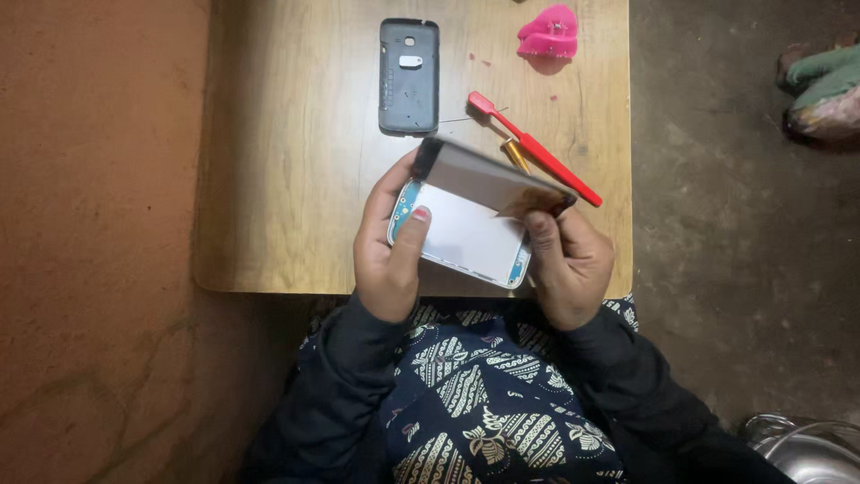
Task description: The person uses a screwdriver to remove screws from a white phone, then opens the back cover. They handle a second phone, peel off a protective film, and use a toothbrush to clean the internal components.
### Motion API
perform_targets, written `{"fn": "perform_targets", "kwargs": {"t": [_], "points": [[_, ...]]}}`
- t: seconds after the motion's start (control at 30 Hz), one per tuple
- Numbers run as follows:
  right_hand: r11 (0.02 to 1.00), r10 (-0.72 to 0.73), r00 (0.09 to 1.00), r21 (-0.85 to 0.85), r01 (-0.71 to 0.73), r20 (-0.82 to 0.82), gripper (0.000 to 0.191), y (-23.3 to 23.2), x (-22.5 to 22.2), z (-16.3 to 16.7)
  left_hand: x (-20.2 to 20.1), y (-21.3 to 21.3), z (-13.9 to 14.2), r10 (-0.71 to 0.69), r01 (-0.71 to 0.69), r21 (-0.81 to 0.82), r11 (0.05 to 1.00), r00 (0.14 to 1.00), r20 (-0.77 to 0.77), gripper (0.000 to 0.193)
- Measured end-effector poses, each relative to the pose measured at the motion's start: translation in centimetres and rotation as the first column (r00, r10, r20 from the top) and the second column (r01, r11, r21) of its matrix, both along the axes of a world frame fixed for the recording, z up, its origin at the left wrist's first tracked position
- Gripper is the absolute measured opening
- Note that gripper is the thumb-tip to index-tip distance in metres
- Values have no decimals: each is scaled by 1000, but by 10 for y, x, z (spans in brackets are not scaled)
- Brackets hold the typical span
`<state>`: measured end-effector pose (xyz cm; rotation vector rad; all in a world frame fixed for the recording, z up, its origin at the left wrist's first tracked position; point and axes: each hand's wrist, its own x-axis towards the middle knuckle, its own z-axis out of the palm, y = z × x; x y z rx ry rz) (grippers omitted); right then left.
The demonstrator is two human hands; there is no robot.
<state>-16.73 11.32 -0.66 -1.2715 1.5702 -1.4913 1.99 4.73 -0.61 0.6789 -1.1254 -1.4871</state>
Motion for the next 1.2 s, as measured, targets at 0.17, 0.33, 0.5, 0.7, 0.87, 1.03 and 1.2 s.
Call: {"fn": "perform_targets", "kwargs": {"t": [0.17, 0.33, 0.5, 0.7, 0.87, 1.03, 1.2], "points": [[998, -29, 965, -42, 41, 262, 32, -3, 1, 4, 3, -1, 5, -29, 30, -30, 999, 999, 26, 48], [999, -19, 971, -30, 27, 240, 34, -7, 1, 7, 4, -1, 9, -56, 56, -5, 998, 998, -6, 47], [1000, -15, 955, -12, 20, 295, 34, -7, 1, 8, 3, 0, 8, -49, 50, 13, 999, 998, -30, 48], [999, -17, 963, -28, 26, 271, 34, -6, 1, 6, 3, -2, 6, -42, 43, -41, 998, 999, 9, 47], [995, 28, 916, -95, 11, 400, 31, -8, 3, 7, 0, -3, 6, 30, -32, 27, 999, 998, 54, 44], [998, 42, 923, 27, -56, 383, 39, -10, 1, 17, 22, -8, 3, 249, -211, -146, 966, 913, 323, 39], [987, 143, 893, 5, -160, 426, 42, -10, 2, 19, 70, -24, -6, 502, -435, -250, 865, 753, 425, 36]]}}
